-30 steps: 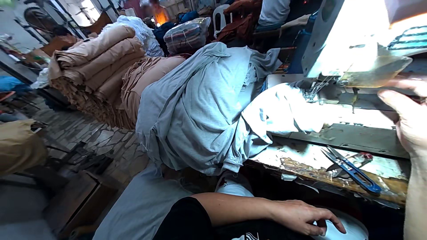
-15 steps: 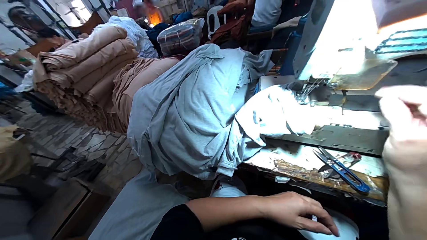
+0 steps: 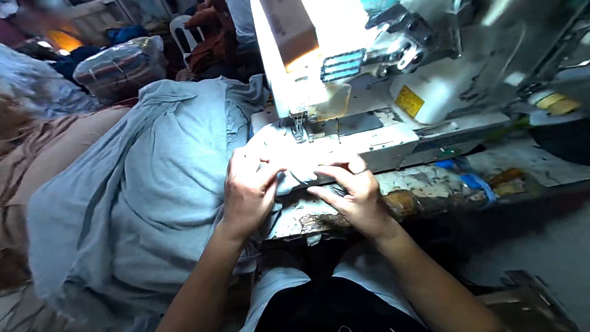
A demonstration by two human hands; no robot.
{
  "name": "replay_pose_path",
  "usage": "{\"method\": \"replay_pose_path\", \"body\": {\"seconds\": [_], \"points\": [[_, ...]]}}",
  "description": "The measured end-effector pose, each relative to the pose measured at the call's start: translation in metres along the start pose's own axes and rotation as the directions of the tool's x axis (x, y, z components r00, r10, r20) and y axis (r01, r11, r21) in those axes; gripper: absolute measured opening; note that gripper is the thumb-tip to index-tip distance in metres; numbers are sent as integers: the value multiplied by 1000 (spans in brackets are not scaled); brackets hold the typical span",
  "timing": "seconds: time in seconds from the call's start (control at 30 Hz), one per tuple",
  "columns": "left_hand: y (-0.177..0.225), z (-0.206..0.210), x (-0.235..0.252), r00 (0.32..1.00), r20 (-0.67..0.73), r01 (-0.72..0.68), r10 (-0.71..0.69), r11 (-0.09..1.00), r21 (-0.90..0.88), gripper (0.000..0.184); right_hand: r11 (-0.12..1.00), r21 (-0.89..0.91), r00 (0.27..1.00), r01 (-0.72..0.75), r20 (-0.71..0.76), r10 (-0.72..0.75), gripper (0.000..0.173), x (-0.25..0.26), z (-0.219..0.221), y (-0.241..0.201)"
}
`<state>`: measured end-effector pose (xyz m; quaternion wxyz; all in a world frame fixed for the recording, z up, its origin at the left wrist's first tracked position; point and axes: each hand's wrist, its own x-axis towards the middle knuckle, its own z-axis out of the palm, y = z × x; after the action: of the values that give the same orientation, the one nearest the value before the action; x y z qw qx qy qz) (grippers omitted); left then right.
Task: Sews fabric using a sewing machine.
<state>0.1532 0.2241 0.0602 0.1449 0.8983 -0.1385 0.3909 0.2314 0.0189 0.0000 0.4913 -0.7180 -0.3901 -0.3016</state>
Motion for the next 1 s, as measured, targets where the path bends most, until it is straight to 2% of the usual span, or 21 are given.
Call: {"method": "replay_pose_path", "body": {"seconds": [0.1, 0.23, 0.3, 0.4, 0.47, 0.57, 0.67, 0.73, 0.87, 1.0], "points": [[-3, 18, 7, 999, 41, -32, 31, 999, 30, 18, 995, 94, 999, 14, -35, -11, 11, 1, 7, 2], [-3, 27, 17, 999, -13, -47, 47, 999, 1, 12, 969, 244, 999, -24, -32, 33, 14, 9, 5, -4], [-4, 28, 19, 999, -5, -40, 40, 999, -8, 13, 985, 171, 999, -27, -27, 32, 21, 10, 5, -3], [-4, 25, 17, 1000, -14, -18, 18, 999, -45, 15, 998, -46, 998, -36, 51, 39, 39, 10, 3, -2], [-3, 23, 14, 1000, -17, -3, 2, 998, -63, 18, 997, -64, 997, -37, 67, 42, 29, 7, 4, -2], [-1, 24, 13, 1000, -10, -1, 0, 998, -64, 22, 996, 81, 999, -48, -6, 49, 20, 9, 6, -3], [-1, 31, 16, 999, -29, -21, 19, 998, -66, 19, 973, 228, 997, -37, -64, 53, 17, 14, 5, -7], [-2, 33, 21, 994, -107, -36, 26, 995, -98, 14, 959, 277, 996, -68, -29, 79, 20, 15, 3, -7], [4, 29, 27, 961, -274, -76, 30, 984, -159, 11, 917, 330, 973, -222, 137, 186, 21, 13, 3, -5], [11, 23, 17, 949, -293, -171, 116, 971, -170, 10, 890, 398, 971, -224, 165, 171, 17, 5, 5, -8]]}}
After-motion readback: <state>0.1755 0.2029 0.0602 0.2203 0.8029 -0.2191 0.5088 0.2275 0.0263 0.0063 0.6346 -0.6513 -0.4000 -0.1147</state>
